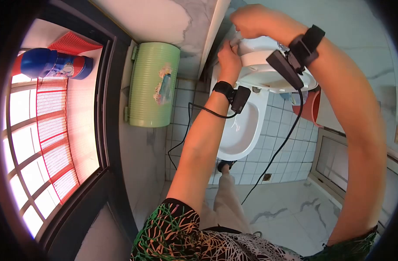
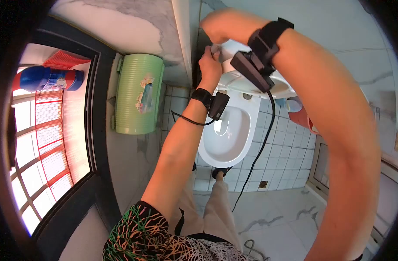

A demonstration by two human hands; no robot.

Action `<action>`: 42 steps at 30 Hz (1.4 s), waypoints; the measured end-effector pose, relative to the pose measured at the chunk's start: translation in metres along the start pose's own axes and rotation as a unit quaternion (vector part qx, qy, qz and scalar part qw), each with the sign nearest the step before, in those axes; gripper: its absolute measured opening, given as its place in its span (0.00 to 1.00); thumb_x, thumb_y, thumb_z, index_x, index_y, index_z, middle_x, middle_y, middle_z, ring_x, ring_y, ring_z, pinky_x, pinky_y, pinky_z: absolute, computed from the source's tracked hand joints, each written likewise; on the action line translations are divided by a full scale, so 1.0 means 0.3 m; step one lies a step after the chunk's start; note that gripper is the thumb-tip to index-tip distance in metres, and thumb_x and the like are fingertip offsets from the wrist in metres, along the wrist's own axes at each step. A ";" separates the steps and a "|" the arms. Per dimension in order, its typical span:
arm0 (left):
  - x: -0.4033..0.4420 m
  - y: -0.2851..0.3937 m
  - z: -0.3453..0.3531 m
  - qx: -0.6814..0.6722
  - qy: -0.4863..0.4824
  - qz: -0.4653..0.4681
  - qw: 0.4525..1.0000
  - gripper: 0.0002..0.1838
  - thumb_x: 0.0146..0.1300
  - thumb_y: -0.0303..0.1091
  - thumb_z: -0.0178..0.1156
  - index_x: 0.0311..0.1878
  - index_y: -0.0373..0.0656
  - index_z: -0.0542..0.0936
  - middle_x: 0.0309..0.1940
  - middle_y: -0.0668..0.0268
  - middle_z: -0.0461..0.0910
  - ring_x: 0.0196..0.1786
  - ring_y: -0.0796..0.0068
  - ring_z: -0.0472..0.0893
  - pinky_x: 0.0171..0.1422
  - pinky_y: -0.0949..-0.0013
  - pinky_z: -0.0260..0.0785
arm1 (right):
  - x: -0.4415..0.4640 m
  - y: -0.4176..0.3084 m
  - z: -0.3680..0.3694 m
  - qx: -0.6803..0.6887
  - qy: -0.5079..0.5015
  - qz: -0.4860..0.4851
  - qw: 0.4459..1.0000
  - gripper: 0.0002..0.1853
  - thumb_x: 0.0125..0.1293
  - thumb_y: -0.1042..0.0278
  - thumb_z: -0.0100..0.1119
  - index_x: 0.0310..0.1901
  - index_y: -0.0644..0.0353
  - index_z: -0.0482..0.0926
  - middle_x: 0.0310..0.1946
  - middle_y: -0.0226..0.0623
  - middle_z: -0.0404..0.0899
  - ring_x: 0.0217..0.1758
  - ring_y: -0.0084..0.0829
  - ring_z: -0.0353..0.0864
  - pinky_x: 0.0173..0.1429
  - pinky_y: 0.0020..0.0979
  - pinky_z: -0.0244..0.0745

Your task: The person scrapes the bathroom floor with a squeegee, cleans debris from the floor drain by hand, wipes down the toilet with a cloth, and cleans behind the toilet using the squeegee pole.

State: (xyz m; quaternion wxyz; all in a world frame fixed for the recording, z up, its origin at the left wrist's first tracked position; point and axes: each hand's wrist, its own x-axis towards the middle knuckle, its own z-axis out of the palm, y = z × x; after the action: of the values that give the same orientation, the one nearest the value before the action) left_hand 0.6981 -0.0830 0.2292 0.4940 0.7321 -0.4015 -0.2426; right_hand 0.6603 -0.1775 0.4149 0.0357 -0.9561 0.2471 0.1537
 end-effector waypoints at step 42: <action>-0.185 -0.152 -0.132 0.020 -0.168 -0.035 0.985 0.09 0.51 0.23 0.53 0.36 0.32 0.75 0.33 0.41 0.77 0.42 0.41 0.77 0.48 0.52 0.69 | -0.197 -0.212 0.008 0.144 -0.175 0.010 0.974 0.02 0.46 0.81 0.56 0.21 0.72 0.74 0.20 0.50 0.76 0.21 0.43 0.78 0.24 0.40 0.71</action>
State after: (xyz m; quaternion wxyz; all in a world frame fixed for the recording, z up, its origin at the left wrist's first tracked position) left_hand 0.7125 -0.0076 0.2006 0.3963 0.7041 -0.4578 -0.3710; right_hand 0.6412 -0.0941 0.4307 0.2143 -0.8968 0.2659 0.2813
